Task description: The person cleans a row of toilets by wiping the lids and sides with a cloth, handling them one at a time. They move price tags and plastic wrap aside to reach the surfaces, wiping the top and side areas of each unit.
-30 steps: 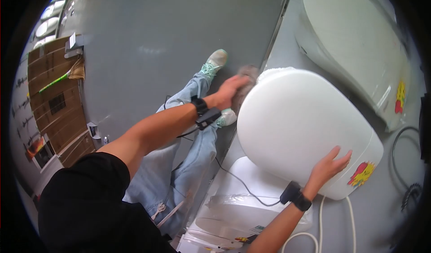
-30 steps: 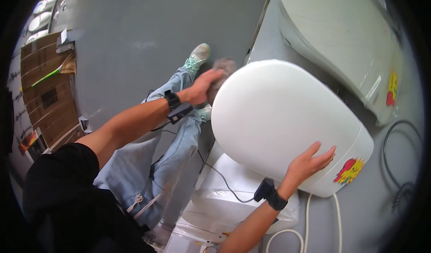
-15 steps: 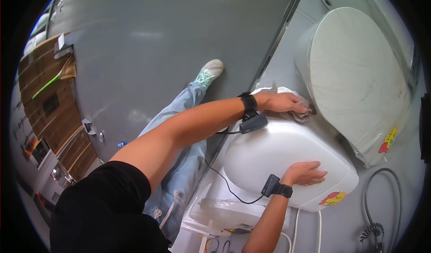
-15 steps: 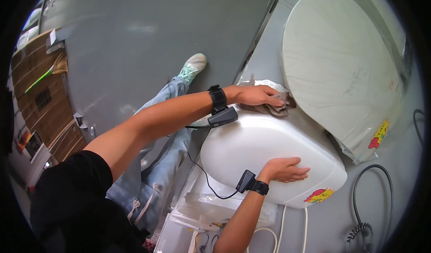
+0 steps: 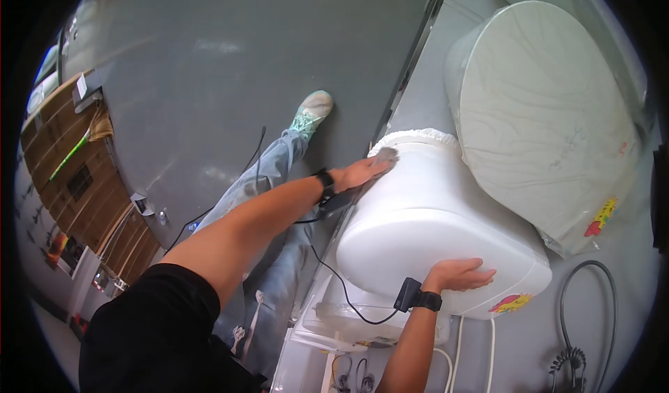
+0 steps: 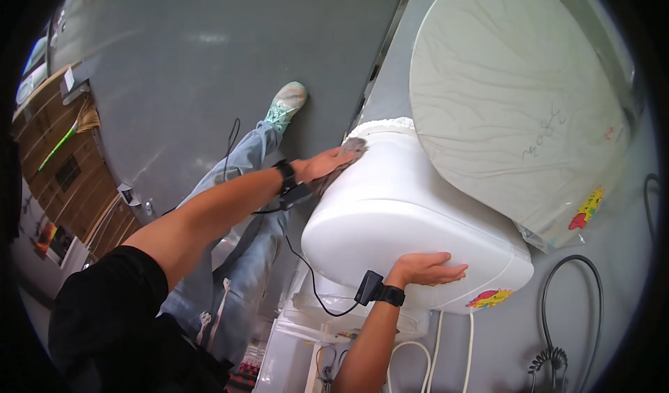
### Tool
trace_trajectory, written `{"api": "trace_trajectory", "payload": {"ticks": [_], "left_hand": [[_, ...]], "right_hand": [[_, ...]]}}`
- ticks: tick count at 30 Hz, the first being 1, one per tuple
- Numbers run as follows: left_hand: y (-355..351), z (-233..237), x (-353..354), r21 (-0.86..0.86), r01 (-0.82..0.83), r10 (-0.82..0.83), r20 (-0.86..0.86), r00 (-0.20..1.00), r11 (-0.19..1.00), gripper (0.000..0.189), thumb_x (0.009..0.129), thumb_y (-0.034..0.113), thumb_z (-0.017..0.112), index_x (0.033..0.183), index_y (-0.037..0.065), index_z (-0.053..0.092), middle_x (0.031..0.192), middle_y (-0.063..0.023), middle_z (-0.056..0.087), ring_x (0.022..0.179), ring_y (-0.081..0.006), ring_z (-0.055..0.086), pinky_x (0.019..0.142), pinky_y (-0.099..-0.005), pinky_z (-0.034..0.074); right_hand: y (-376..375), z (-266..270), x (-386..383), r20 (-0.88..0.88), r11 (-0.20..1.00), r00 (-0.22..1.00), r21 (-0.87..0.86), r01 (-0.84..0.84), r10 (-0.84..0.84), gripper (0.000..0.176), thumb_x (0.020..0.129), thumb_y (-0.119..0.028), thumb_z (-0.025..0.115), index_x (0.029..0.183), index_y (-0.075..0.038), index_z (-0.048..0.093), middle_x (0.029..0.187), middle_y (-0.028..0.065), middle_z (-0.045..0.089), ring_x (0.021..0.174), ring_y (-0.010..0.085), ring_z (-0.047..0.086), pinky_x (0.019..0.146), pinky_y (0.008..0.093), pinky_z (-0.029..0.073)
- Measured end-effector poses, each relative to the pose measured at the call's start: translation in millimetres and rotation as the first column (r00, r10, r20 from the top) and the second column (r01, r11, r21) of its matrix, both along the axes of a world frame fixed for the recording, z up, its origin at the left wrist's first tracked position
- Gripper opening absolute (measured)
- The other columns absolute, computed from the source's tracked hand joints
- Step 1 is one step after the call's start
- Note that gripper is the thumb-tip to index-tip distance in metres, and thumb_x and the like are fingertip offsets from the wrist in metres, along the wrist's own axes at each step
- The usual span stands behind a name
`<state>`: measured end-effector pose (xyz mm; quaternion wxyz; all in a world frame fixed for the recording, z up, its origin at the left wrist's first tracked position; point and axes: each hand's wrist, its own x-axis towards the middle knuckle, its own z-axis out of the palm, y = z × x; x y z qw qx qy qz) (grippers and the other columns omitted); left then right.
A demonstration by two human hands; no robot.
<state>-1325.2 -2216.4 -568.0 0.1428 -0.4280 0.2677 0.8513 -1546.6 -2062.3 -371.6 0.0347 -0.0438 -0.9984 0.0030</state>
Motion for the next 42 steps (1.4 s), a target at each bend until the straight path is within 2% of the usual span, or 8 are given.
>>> {"api": "trace_trajectory", "payload": {"ticks": [8, 11, 17, 22, 26, 33, 39, 42], "left_hand": [[26.4, 44.6, 48.8, 0.624, -0.302, 0.158, 0.276, 0.948, 0.721, 0.07, 0.116, 0.056, 0.044, 0.167, 0.008, 0.04, 0.165, -0.01, 0.053, 0.147, -0.0202, 0.055, 0.123, -0.0362, 0.044], [41.4, -5.6, 24.3, 0.031, -0.062, 0.047, 0.341, 0.939, 0.998, 0.075, 0.115, 0.055, 0.044, 0.166, 0.0, 0.04, 0.169, -0.0153, 0.047, 0.157, -0.0248, 0.04, 0.133, -0.0385, 0.026], [-33.1, -64.4, -72.1, -0.203, 0.23, -0.203, 0.146, 0.968, 0.952, 0.07, 0.116, 0.053, 0.038, 0.167, 0.006, 0.04, 0.161, -0.0129, 0.054, 0.143, -0.0258, 0.051, 0.125, -0.0396, 0.036], [-62.3, -52.8, -174.2, -0.512, 0.616, -0.723, -0.015, 0.691, 0.599, 0.055, 0.115, 0.043, 0.039, 0.154, 0.009, 0.058, 0.156, -0.022, 0.059, 0.145, -0.0395, 0.054, 0.124, -0.0518, 0.039], [-53.2, 2.6, -228.6, -0.898, 0.26, -0.781, -0.131, 0.61, 0.354, 0.061, 0.111, 0.054, 0.051, 0.156, 0.014, 0.059, 0.156, -0.0181, 0.061, 0.143, -0.038, 0.056, 0.122, -0.05, 0.042], [-49.6, 4.8, -230.8, -0.904, 0.024, -0.791, -0.36, 0.495, 0.426, 0.057, 0.111, 0.05, 0.058, 0.157, 0.017, 0.06, 0.159, -0.0117, 0.061, 0.145, -0.0353, 0.055, 0.125, -0.0469, 0.041], [-73.2, -11.8, -182.7, -0.518, 0.622, -0.768, -0.114, 0.63, 0.587, 0.052, 0.11, 0.04, 0.066, 0.153, 0.011, 0.062, 0.15, -0.0142, 0.066, 0.138, -0.0289, 0.06, 0.12, -0.0405, 0.046], [-72.2, -12.8, -155.4, -0.339, 0.635, -0.717, -0.251, 0.65, 0.694, 0.06, 0.116, 0.04, 0.054, 0.166, 0.009, 0.047, 0.161, -0.0162, 0.056, 0.152, -0.0273, 0.048, 0.127, -0.0376, 0.035]], "right_hand": [[3.6, -0.1, 0.6, 0.01, 1.0, 1.0, 0.013, -0.012, 0.012, 0.067, 0.114, -0.04, 0.04, 0.167, -0.001, 0.032, 0.176, 0.0306, 0.022, 0.163, 0.0477, 0.023, 0.126, 0.0621, 0.028], [6.3, -1.2, 0.5, 0.002, 0.999, 0.999, 0.011, -0.033, 0.033, 0.066, 0.113, -0.039, 0.039, 0.166, 0.0, 0.033, 0.174, 0.0303, 0.026, 0.159, 0.0485, 0.029, 0.124, 0.0615, 0.03], [7.7, -4.1, -0.4, -0.022, 0.997, 0.998, -0.053, -0.052, 0.051, 0.065, 0.113, -0.037, 0.04, 0.164, 0.003, 0.033, 0.168, 0.0304, 0.032, 0.151, 0.0488, 0.038, 0.122, 0.0597, 0.034], [6.4, -2.4, 0.2, -0.027, 0.986, 0.998, -0.156, -0.062, 0.059, 0.064, 0.112, -0.033, 0.042, 0.163, 0.005, 0.033, 0.163, 0.0336, 0.035, 0.147, 0.0502, 0.041, 0.121, 0.0595, 0.036], [16.1, -5.6, -0.8, -0.034, 0.988, 0.992, -0.094, -0.125, 0.122, 0.065, 0.111, -0.029, 0.044, 0.165, 0.005, 0.031, 0.168, 0.0354, 0.029, 0.156, 0.0518, 0.031, 0.127, 0.06, 0.026], [-0.7, 0.2, 3.4, -0.017, 0.992, 0.997, -0.098, -0.074, 0.073, 0.067, 0.109, -0.025, 0.047, 0.167, 0.002, 0.029, 0.172, 0.0376, 0.021, 0.163, 0.0521, 0.021, 0.127, 0.0647, 0.021], [-2.9, 3.5, 1.8, -0.006, 0.99, 0.995, -0.098, -0.101, 0.1, 0.071, 0.106, -0.024, 0.048, 0.167, 0.005, 0.027, 0.171, 0.0392, 0.02, 0.162, 0.0554, 0.019, 0.127, 0.0652, 0.02], [-4.5, 5.2, 0.8, 0.002, 0.99, 0.996, -0.103, -0.092, 0.093, 0.073, 0.103, -0.024, 0.049, 0.166, 0.007, 0.027, 0.17, 0.0396, 0.021, 0.161, 0.057, 0.02, 0.127, 0.0668, 0.019]]}}
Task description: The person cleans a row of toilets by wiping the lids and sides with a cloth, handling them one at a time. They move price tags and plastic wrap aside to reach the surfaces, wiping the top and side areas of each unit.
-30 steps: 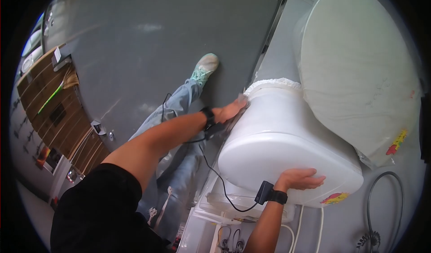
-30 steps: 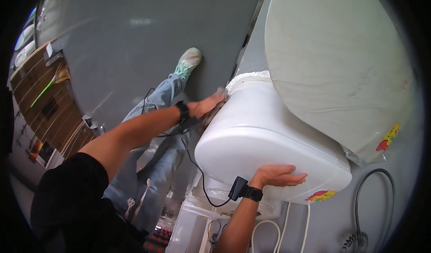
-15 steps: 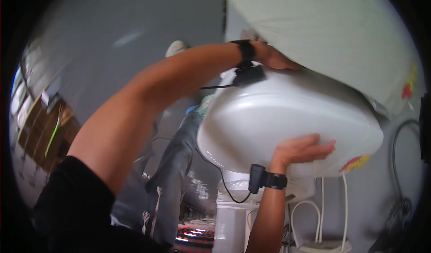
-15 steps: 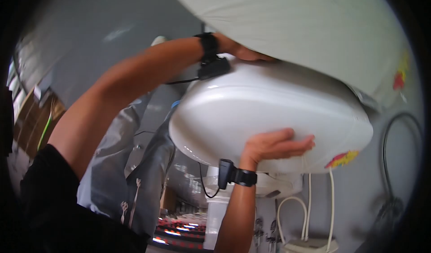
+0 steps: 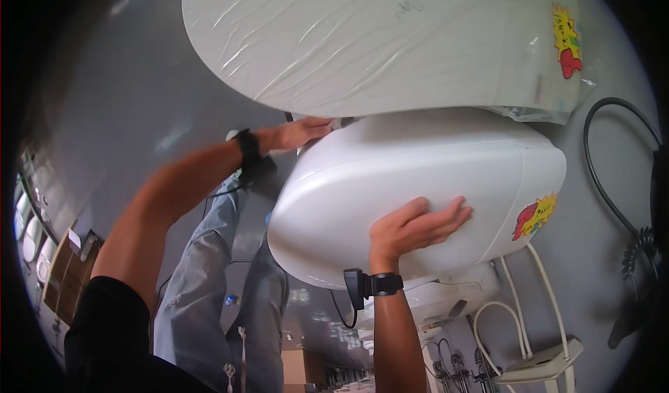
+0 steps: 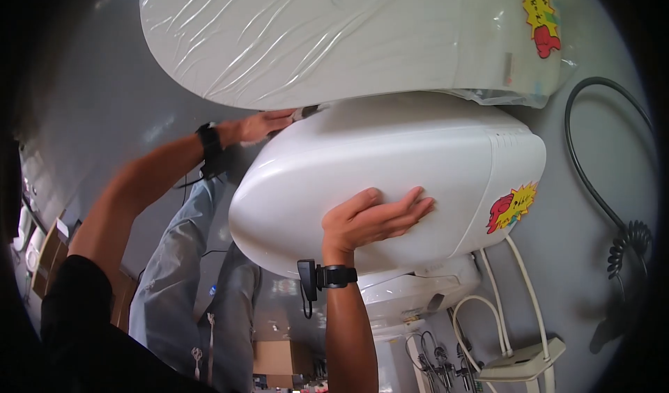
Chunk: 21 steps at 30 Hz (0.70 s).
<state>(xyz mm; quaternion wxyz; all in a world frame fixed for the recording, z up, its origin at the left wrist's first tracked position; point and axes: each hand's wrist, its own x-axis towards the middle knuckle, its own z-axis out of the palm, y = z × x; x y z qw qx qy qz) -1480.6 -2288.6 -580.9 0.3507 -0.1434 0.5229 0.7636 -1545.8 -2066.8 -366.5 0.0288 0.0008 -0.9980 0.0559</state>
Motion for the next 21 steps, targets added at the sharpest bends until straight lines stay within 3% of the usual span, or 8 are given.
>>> {"api": "trace_trajectory", "payload": {"ticks": [4, 6, 10, 12, 14, 16, 19, 21], "left_hand": [[0.2, 45.4, 7.7, -0.13, 0.015, -0.02, -0.037, 0.999, 0.991, 0.07, 0.118, 0.048, 0.044, 0.174, 0.007, 0.03, 0.175, -0.0175, 0.037, 0.164, -0.0303, 0.029, 0.133, -0.0424, 0.022], [-7.0, 80.9, 3.9, -0.05, 0.046, -0.05, -0.074, 0.996, 0.998, 0.079, 0.115, 0.058, 0.038, 0.177, 0.012, 0.019, 0.182, -0.0183, 0.016, 0.169, -0.0376, 0.01, 0.137, -0.051, 0.011], [-20.6, 163.6, -27.5, -0.174, 0.199, -0.239, -0.251, 0.938, 0.964, 0.077, 0.116, 0.058, 0.033, 0.177, 0.014, 0.018, 0.183, -0.0203, 0.013, 0.17, -0.0393, 0.001, 0.137, -0.0547, 0.005], [-15.6, 195.1, -41.6, -0.304, 0.288, -0.355, -0.194, 0.914, 0.908, 0.076, 0.116, 0.058, 0.033, 0.177, 0.015, 0.017, 0.182, -0.0227, 0.015, 0.169, -0.0428, 0.006, 0.137, -0.0551, 0.006], [-3.5, 211.9, -55.5, -0.395, 0.271, -0.381, -0.233, 0.895, 0.878, 0.074, 0.117, 0.054, 0.035, 0.176, 0.013, 0.02, 0.178, -0.028, 0.022, 0.165, -0.048, 0.019, 0.136, -0.0545, 0.014], [7.1, 217.5, -72.0, -0.405, 0.273, -0.374, -0.196, 0.906, 0.873, 0.072, 0.117, 0.053, 0.036, 0.177, 0.017, 0.019, 0.179, -0.0228, 0.023, 0.168, -0.0419, 0.016, 0.136, -0.0536, 0.013], [20.8, 211.4, -103.1, -0.314, 0.236, -0.313, -0.224, 0.923, 0.92, 0.075, 0.116, 0.052, 0.04, 0.175, 0.01, 0.023, 0.174, -0.0263, 0.032, 0.163, -0.0416, 0.027, 0.134, -0.0482, 0.022], [38.2, 207.8, -128.6, -0.365, 0.225, -0.326, -0.244, 0.913, 0.903, 0.076, 0.115, 0.052, 0.042, 0.175, 0.009, 0.024, 0.173, -0.0258, 0.033, 0.163, -0.0404, 0.028, 0.134, -0.0471, 0.022]], "right_hand": [[2.6, -1.1, -1.0, -0.03, 1.0, 0.999, -0.007, -0.015, 0.015, 0.075, 0.102, -0.025, 0.05, 0.166, 0.007, 0.028, 0.17, 0.0392, 0.023, 0.161, 0.0578, 0.019, 0.126, 0.0684, 0.018], [2.5, -0.3, -1.0, -0.031, 0.999, 0.999, 0.015, -0.041, 0.041, 0.076, 0.1, -0.025, 0.051, 0.166, 0.007, 0.028, 0.169, 0.0387, 0.024, 0.161, 0.0584, 0.019, 0.126, 0.0698, 0.018], [5.6, -3.0, -1.3, -0.046, 0.999, 0.999, 0.023, -0.021, 0.023, 0.078, 0.099, -0.025, 0.054, 0.166, 0.005, 0.028, 0.169, 0.0382, 0.025, 0.161, 0.059, 0.02, 0.126, 0.0709, 0.018], [5.4, -0.6, -2.5, -0.063, 0.999, 0.997, 0.018, -0.039, 0.04, 0.08, 0.097, -0.025, 0.056, 0.167, 0.003, 0.029, 0.17, 0.0371, 0.026, 0.161, 0.0587, 0.021, 0.126, 0.072, 0.019], [6.7, 1.4, -2.4, -0.079, 1.0, 0.997, -0.01, -0.028, 0.027, 0.081, 0.097, -0.025, 0.058, 0.167, 0.002, 0.029, 0.17, 0.0366, 0.027, 0.161, 0.0586, 0.022, 0.126, 0.0724, 0.019], [6.9, 1.4, -1.7, -0.1, 0.999, 0.995, -0.034, -0.012, 0.009, 0.081, 0.096, -0.025, 0.059, 0.168, 0.001, 0.03, 0.17, 0.0361, 0.027, 0.161, 0.0585, 0.022, 0.126, 0.0729, 0.02], [4.8, 6.4, -2.8, -0.079, 0.997, 0.997, -0.072, -0.006, 0.0, 0.081, 0.097, -0.031, 0.059, 0.167, 0.001, 0.032, 0.17, 0.0342, 0.029, 0.161, 0.0578, 0.024, 0.126, 0.0738, 0.021], [3.4, 4.7, -8.2, -0.077, 0.993, 0.996, -0.111, 0.028, -0.036, 0.081, 0.098, -0.033, 0.059, 0.166, 0.001, 0.034, 0.171, 0.0335, 0.029, 0.161, 0.0572, 0.024, 0.126, 0.0737, 0.021]]}}
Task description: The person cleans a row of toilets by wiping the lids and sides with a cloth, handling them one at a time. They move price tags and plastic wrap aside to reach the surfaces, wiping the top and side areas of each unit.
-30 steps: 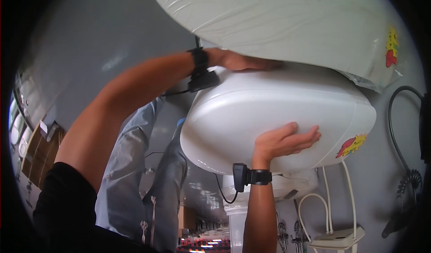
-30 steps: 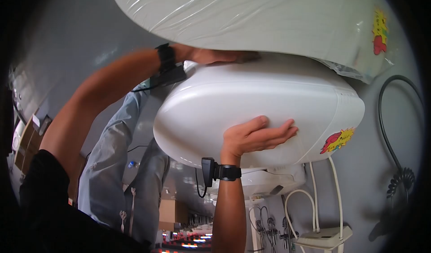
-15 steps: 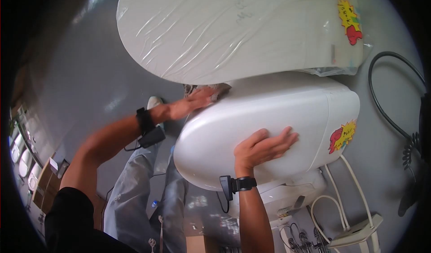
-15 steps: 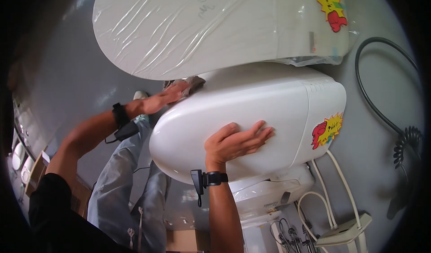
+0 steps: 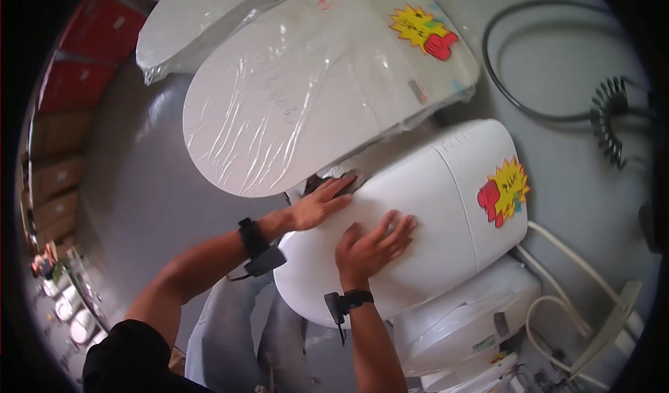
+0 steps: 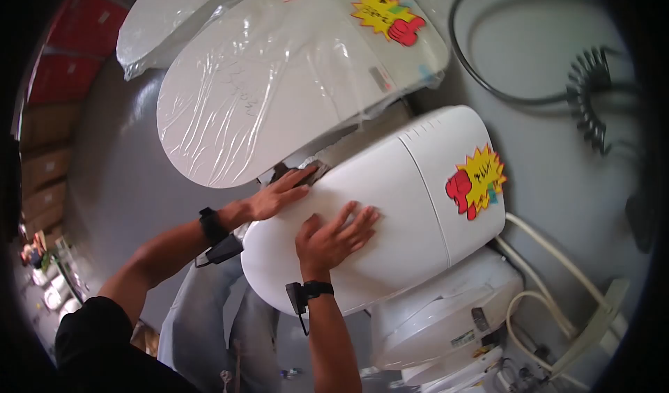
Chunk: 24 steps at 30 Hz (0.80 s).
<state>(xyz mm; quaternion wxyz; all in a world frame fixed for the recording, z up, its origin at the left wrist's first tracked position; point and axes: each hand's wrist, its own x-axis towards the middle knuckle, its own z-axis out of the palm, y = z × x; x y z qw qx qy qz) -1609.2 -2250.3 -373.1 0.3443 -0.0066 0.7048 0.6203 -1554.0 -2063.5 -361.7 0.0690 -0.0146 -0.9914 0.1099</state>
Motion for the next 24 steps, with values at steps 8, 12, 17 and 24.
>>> {"api": "trace_trajectory", "payload": {"ticks": [8, 12, 17, 24], "left_hand": [[57.9, -12.6, -87.0, 0.076, -0.121, 0.121, -0.005, 0.993, 0.99, 0.07, 0.114, 0.046, 0.05, 0.174, 0.014, 0.032, 0.172, -0.0162, 0.04, 0.155, -0.0285, 0.041, 0.128, -0.0402, 0.031], [72.0, -10.2, -113.9, 0.162, -0.166, 0.167, 0.007, 0.986, 0.973, 0.071, 0.113, 0.043, 0.051, 0.174, 0.014, 0.029, 0.168, -0.0172, 0.043, 0.149, -0.0266, 0.044, 0.127, -0.0401, 0.032], [70.3, -31.9, -102.2, 0.084, -0.158, 0.16, -0.016, 0.987, 0.984, 0.071, 0.114, 0.043, 0.052, 0.173, 0.011, 0.03, 0.168, -0.0223, 0.041, 0.15, -0.0303, 0.042, 0.128, -0.0426, 0.031], [57.9, -20.3, -102.9, -0.131, 0.057, -0.075, -0.139, 0.988, 0.99, 0.078, 0.113, 0.055, 0.049, 0.167, 0.0, 0.037, 0.177, -0.0278, 0.025, 0.165, -0.043, 0.023, 0.135, -0.0489, 0.023]], "right_hand": [[13.5, 14.3, 3.3, -0.034, 0.988, 0.999, -0.153, 0.01, -0.015, 0.061, 0.1, -0.025, 0.058, 0.155, 0.001, 0.049, 0.162, 0.0314, 0.042, 0.155, 0.0529, 0.037, 0.12, 0.0692, 0.033], [59.4, 23.8, -28.0, -0.194, 0.949, 0.977, -0.314, 0.023, -0.088, 0.041, 0.097, -0.003, 0.057, 0.139, 0.0, 0.057, 0.141, 0.0289, 0.055, 0.136, 0.049, 0.051, 0.112, 0.0625, 0.042], [119.4, 19.0, -82.3, -0.242, 0.948, 0.916, -0.097, 0.305, -0.319, 0.053, 0.102, -0.013, 0.06, 0.148, 0.008, 0.045, 0.157, 0.0368, 0.043, 0.147, 0.0552, 0.042, 0.122, 0.0649, 0.034], [110.6, -8.5, -105.6, -0.158, 0.829, 0.839, 0.141, 0.541, -0.52, 0.079, 0.107, -0.032, 0.057, 0.162, 0.015, 0.026, 0.165, 0.0422, 0.032, 0.156, 0.0577, 0.03, 0.128, 0.0657, 0.026]]}}
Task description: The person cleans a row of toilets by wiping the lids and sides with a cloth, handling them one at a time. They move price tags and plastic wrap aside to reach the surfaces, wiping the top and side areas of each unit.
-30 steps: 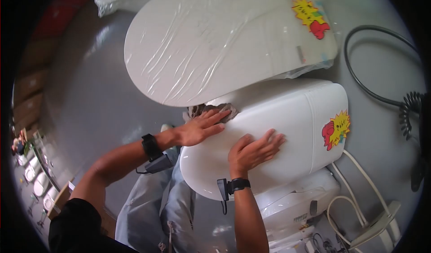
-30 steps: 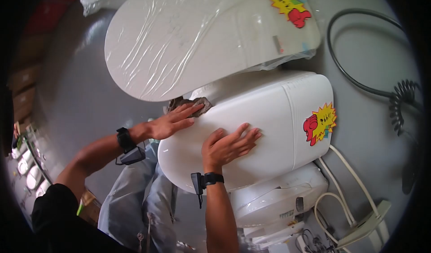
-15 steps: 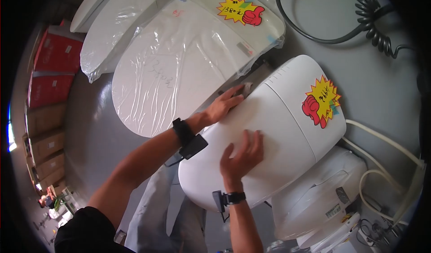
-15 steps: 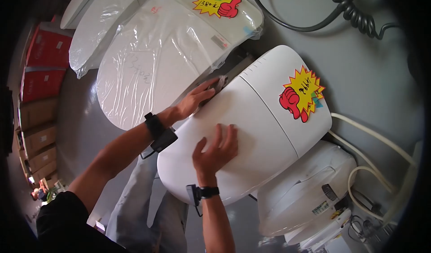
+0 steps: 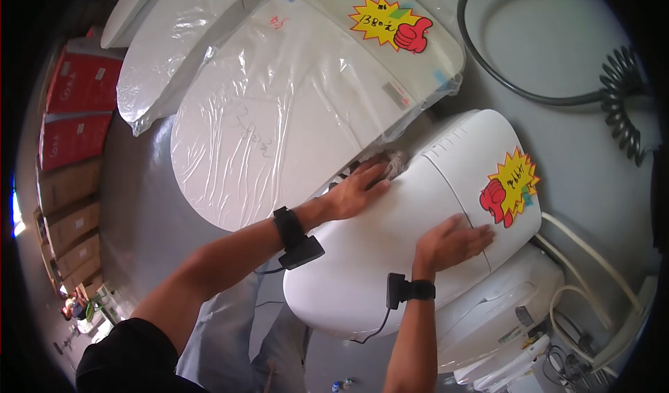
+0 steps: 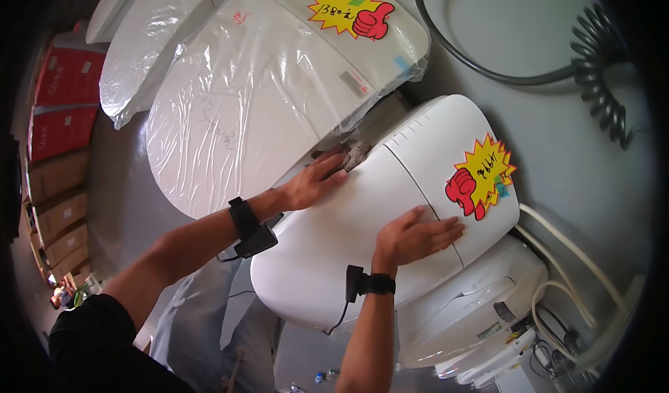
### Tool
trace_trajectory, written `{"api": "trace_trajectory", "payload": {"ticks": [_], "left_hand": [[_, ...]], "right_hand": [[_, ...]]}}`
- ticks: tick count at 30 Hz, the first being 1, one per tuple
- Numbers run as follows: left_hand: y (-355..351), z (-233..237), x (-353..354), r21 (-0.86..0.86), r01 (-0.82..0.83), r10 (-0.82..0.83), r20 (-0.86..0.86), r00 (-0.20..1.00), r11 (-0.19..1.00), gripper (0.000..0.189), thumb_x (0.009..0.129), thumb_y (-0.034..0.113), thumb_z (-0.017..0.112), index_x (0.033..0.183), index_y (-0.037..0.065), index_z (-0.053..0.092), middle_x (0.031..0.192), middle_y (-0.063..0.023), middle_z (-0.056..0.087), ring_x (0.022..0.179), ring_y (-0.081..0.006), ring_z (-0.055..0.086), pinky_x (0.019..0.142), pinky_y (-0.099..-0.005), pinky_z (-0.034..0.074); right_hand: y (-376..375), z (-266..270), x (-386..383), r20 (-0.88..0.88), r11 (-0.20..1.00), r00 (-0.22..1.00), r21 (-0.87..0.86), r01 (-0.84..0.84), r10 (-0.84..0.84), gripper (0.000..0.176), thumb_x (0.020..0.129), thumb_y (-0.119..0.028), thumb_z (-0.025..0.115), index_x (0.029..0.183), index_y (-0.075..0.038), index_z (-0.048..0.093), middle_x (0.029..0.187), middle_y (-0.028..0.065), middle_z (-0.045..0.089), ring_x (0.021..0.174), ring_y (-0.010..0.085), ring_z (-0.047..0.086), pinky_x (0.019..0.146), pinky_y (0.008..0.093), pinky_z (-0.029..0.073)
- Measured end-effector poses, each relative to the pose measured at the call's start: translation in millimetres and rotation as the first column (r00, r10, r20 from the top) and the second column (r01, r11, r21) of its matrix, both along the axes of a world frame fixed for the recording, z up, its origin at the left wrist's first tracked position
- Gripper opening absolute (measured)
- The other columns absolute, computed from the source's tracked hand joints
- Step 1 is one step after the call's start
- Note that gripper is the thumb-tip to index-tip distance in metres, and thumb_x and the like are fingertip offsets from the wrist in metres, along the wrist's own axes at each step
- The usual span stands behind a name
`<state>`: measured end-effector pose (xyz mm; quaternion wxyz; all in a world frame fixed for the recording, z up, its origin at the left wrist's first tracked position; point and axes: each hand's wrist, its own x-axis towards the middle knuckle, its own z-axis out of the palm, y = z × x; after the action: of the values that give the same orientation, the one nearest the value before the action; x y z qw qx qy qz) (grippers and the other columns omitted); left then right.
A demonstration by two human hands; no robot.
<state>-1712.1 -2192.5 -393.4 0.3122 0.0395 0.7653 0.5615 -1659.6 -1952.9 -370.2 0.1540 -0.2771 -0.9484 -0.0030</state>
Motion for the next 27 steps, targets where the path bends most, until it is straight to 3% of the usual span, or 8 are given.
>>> {"api": "trace_trajectory", "payload": {"ticks": [1, 6, 19, 21, 22, 23, 25, 27], "left_hand": [[2.0, 3.7, -2.2, 0.086, -0.01, 0.004, 0.071, 0.997, 0.996, 0.079, 0.113, 0.056, 0.049, 0.168, 0.0, 0.035, 0.177, -0.0274, 0.025, 0.165, -0.0434, 0.024, 0.135, -0.0485, 0.022], [18.5, 12.7, -23.1, 0.051, 0.082, -0.088, 0.136, 0.987, 0.995, 0.101, 0.112, 0.07, 0.034, 0.171, -0.008, 0.013, 0.177, -0.0299, 0.021, 0.167, -0.0418, 0.017, 0.136, -0.0477, 0.017], [91.6, 2.0, -127.7, 0.225, -0.035, 0.031, 0.021, 0.999, 0.974, 0.086, 0.114, 0.063, 0.029, 0.167, -0.005, 0.032, 0.173, -0.028, 0.031, 0.164, -0.042, 0.024, 0.136, -0.0482, 0.019], [105.5, -13.0, -149.9, 0.343, 0.022, 0.044, -0.185, 0.982, 0.939, 0.086, 0.114, 0.064, 0.026, 0.167, -0.003, 0.031, 0.174, -0.027, 0.029, 0.164, -0.0415, 0.023, 0.136, -0.0483, 0.019], [115.1, -16.6, -163.3, 0.394, -0.022, 0.06, -0.083, 0.995, 0.919, 0.079, 0.117, 0.059, 0.028, 0.165, -0.003, 0.04, 0.173, -0.0224, 0.037, 0.161, -0.0339, 0.033, 0.133, -0.0422, 0.024], [120.6, -17.9, -175.7, 0.399, -0.025, 0.062, -0.079, 0.995, 0.917, 0.079, 0.117, 0.059, 0.028, 0.165, -0.003, 0.04, 0.173, -0.0224, 0.037, 0.161, -0.0339, 0.033, 0.133, -0.0422, 0.024], [125.4, -13.7, -194.1, 0.491, -0.133, 0.003, 0.256, 0.967, 0.861, 0.078, 0.117, 0.059, 0.025, 0.166, -0.001, 0.041, 0.17, -0.0226, 0.043, 0.159, -0.0318, 0.037, 0.133, -0.0409, 0.025], [125.6, -10.4, -197.3, 0.428, -0.135, 0.034, 0.236, 0.971, 0.894, 0.078, 0.118, 0.059, 0.021, 0.166, 0.001, 0.041, 0.169, -0.0234, 0.044, 0.158, -0.0332, 0.04, 0.132, -0.041, 0.026]], "right_hand": [[-0.1, 1.5, 0.6, 0.01, 1.0, 1.0, 0.008, -0.004, 0.004, 0.079, 0.107, -0.032, 0.057, 0.162, 0.015, 0.026, 0.165, 0.0422, 0.032, 0.156, 0.0577, 0.03, 0.128, 0.0657, 0.026], [-1.1, 0.2, -1.8, 0.074, 0.999, 0.997, 0.027, 0.026, -0.028, 0.079, 0.107, -0.031, 0.055, 0.163, 0.015, 0.025, 0.166, 0.0428, 0.031, 0.156, 0.0586, 0.031, 0.126, 0.0663, 0.027], [1.5, -1.8, 2.8, 0.08, 0.999, 0.996, -0.036, 0.031, -0.028, 0.078, 0.111, -0.037, 0.047, 0.164, 0.016, 0.024, 0.168, 0.0438, 0.028, 0.156, 0.0591, 0.029, 0.125, 0.0667, 0.026], [3.9, -5.1, 4.5, 0.093, 0.999, 0.995, -0.026, 0.034, -0.032, 0.079, 0.111, -0.037, 0.048, 0.164, 0.016, 0.023, 0.168, 0.0437, 0.027, 0.157, 0.0586, 0.028, 0.126, 0.0659, 0.026], [5.8, -5.8, 5.6, 0.108, 0.999, 0.994, -0.024, 0.029, -0.026, 0.08, 0.111, -0.038, 0.048, 0.165, 0.016, 0.023, 0.168, 0.0436, 0.027, 0.158, 0.0581, 0.027, 0.126, 0.0652, 0.025], [5.0, -5.0, 5.3, 0.111, 0.999, 0.993, -0.018, 0.028, -0.025, 0.08, 0.111, -0.038, 0.048, 0.165, 0.016, 0.023, 0.168, 0.0436, 0.027, 0.158, 0.0581, 0.027, 0.126, 0.0652, 0.025], [1.3, -3.8, 4.5, 0.088, 0.999, 0.996, 0.033, -0.004, 0.001, 0.08, 0.112, -0.041, 0.047, 0.162, 0.018, 0.027, 0.165, 0.0431, 0.035, 0.156, 0.0561, 0.031, 0.128, 0.0609, 0.027], [0.7, -2.0, 3.7, 0.112, 1.0, 0.994, 0.011, 0.002, -0.004, 0.08, 0.11, -0.039, 0.048, 0.163, 0.017, 0.024, 0.166, 0.0441, 0.03, 0.157, 0.056, 0.029, 0.128, 0.0608, 0.025]]}}
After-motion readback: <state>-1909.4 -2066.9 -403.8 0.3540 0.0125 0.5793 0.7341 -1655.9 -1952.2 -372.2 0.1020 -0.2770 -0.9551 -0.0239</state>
